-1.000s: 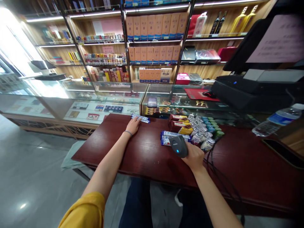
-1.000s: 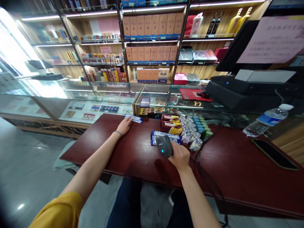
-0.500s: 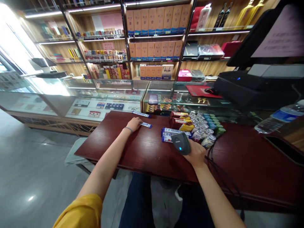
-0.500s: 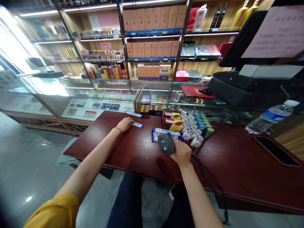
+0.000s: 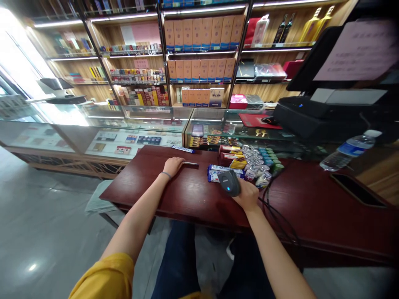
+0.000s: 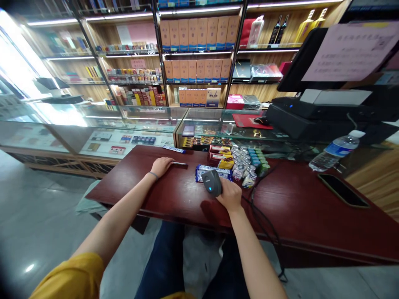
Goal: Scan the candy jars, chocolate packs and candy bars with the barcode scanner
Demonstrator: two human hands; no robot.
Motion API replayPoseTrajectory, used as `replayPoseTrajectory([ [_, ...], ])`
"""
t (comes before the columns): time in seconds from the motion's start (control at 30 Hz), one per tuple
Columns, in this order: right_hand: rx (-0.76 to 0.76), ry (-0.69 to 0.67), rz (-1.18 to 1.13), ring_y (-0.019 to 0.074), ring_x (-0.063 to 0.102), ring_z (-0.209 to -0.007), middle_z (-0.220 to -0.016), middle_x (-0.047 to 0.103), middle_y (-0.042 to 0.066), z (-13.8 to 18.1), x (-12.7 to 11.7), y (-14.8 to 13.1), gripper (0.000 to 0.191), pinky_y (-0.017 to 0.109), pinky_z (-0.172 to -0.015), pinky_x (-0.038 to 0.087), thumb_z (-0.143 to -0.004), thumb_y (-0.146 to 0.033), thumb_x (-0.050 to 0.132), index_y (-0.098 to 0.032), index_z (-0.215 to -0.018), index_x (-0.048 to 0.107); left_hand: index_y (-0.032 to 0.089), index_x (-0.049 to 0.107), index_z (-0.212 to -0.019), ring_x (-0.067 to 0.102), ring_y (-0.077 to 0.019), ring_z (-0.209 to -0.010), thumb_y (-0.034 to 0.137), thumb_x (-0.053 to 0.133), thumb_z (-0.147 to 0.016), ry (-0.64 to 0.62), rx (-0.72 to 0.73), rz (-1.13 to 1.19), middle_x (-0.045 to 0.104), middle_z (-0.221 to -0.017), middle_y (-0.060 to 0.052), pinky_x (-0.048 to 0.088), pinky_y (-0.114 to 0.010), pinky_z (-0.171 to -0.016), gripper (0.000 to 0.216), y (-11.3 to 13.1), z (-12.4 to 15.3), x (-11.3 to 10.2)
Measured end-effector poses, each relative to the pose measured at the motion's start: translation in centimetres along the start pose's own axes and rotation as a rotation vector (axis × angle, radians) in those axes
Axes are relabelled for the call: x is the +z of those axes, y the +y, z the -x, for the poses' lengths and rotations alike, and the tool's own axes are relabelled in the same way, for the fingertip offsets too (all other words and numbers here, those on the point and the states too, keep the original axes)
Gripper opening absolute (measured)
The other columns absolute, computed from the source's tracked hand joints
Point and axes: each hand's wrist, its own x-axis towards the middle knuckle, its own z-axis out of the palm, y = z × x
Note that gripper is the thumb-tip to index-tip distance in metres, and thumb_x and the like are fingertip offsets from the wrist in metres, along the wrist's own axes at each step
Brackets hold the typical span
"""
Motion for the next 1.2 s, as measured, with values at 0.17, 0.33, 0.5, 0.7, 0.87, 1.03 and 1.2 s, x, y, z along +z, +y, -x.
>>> replayPoseTrajectory([
  [0.17,0.005,0.002,-0.013,0.0192,0.069,-0.070,-0.085,0.075,0.009,0.1,0.2,0.0,0.032,0.028,-0.068,0.050,-0.089,-0.033,0.057,-0.012,-0.112,0.064,0.022,0.068,-0.117,0.066,-0.0255,-0.103,0.013,0.046,-0.094,0.066,-0.056,0.102,0.073,-0.109,-0.009,0.049,-0.038,-0.093,0.033,1.6,0.4,0.0],
  [0.33,-0.003,0.017,-0.031,0.0196,0.069,-0.070,-0.084,0.074,0.009,-0.1,0.0,-0.1,0.033,0.028,-0.068,0.051,-0.087,-0.030,0.059,-0.011,-0.114,0.063,0.019,0.064,-0.123,0.064,-0.0235,-0.111,0.012,0.047,-0.092,0.355,-0.182,0.467,0.071,-0.120,-0.009,0.049,-0.037,-0.101,0.036,4.8,0.7,0.1],
  [0.5,-0.013,0.006,-0.020,0.0191,0.068,-0.067,-0.083,0.074,0.008,-0.1,-0.2,-0.4,0.036,0.028,-0.066,0.050,-0.088,-0.032,0.059,-0.011,-0.116,0.061,0.019,0.060,-0.125,0.068,-0.0209,-0.104,0.019,0.053,-0.093,0.472,-0.308,0.749,0.073,-0.114,-0.007,0.053,-0.034,-0.095,0.033,7.8,1.4,0.4],
  [0.7,-0.063,-0.113,-0.090,0.0198,0.069,-0.068,-0.085,0.075,0.009,-0.3,-0.5,-1.1,0.037,0.030,-0.066,0.048,-0.087,-0.031,0.056,-0.010,-0.117,0.061,0.019,0.065,-0.119,0.065,-0.0213,-0.111,0.022,0.052,-0.094,0.468,-0.319,0.840,0.072,-0.120,-0.007,0.050,-0.035,-0.100,0.028,7.2,1.7,1.3],
  [0.87,-0.069,-0.133,-0.111,0.0189,0.066,-0.062,-0.075,0.072,0.006,-0.6,-0.9,-1.4,0.036,0.030,-0.062,0.045,-0.087,-0.033,0.055,-0.010,-0.113,0.063,0.019,0.068,-0.117,0.066,-0.0218,-0.108,0.023,0.055,-0.091,0.443,-0.353,0.937,0.073,-0.117,-0.006,0.050,-0.036,-0.099,0.029,6.1,1.3,2.1],
  [1.03,-0.056,-0.155,-0.120,0.0180,0.065,-0.061,-0.073,0.072,0.006,-0.6,-0.9,-1.4,0.028,0.028,-0.061,0.044,-0.084,-0.031,0.056,-0.013,-0.102,0.065,0.019,0.071,-0.110,0.065,-0.0226,-0.111,0.026,0.056,-0.091,0.457,-0.312,0.938,0.073,-0.118,-0.007,0.049,-0.038,-0.102,0.025,6.2,1.4,1.9],
  [1.2,-0.051,-0.107,-0.131,0.0190,0.065,-0.062,-0.075,0.072,0.007,-0.3,-0.8,-1.2,0.033,0.029,-0.061,0.044,-0.085,-0.033,0.055,-0.011,-0.108,0.064,0.019,0.069,-0.115,0.067,-0.0228,-0.107,0.025,0.057,-0.089,0.432,-0.375,1.011,0.073,-0.115,-0.007,0.051,-0.038,-0.099,0.029,6.3,1.4,2.1],
])
